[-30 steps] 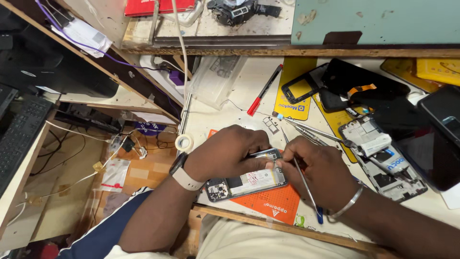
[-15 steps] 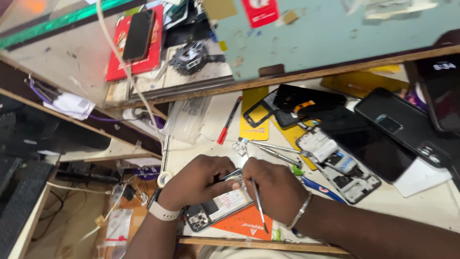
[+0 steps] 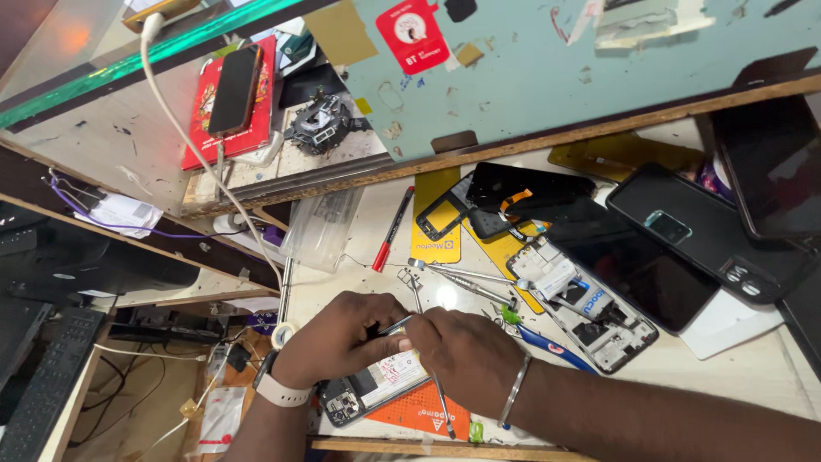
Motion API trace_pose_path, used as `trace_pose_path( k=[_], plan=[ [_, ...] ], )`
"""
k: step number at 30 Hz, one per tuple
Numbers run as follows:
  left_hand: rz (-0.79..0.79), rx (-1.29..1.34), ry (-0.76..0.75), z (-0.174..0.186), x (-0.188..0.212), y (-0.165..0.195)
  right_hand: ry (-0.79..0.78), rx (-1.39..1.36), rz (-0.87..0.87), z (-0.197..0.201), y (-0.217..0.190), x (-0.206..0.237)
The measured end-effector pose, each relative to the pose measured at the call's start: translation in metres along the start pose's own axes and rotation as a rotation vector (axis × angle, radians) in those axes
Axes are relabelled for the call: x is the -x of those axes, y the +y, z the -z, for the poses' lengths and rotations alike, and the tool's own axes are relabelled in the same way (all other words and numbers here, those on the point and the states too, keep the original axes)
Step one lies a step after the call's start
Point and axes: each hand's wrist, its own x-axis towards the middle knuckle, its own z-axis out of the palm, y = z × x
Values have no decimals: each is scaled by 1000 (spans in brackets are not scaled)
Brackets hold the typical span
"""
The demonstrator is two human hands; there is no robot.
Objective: The person uses a metal spudger to pry open a smartphone, then uses a screwdriver to remove screws from the internal frame. They lift the display assembly to inspect the battery and connectors, then reassemble the device and test the screen by swiping on the display.
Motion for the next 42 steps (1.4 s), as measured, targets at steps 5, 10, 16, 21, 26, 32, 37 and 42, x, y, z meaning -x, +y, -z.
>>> trace_pose_path(
  k=[5, 10, 16, 21, 26, 32, 37, 42],
  plan=[
    [5, -43, -46, 0, 4, -2, 11, -78, -31, 3, 2, -2],
    [-81, -69, -44, -3, 9, -15, -64, -138, -7, 5, 11, -5],
    [-74, -82, 0, -8, 15, -25, -59, 47, 121, -3, 22, -11],
    [-110, -7, 3, -9, 16, -31, -21, -106, 111, 3, 24, -20],
    [-97, -22, 24, -12, 16, -38, -128, -135, -147, 15, 15, -27],
    [-141, -22, 46, -15, 17, -41, -124, -56, -145, 7, 2, -22],
    [-168, -63, 52, -14, 17, -37, -94, -50, 18, 7, 12, -21],
    [-168, -32, 50, -15, 19, -37, -181, 14, 125, 6, 24, -17]
  ],
)
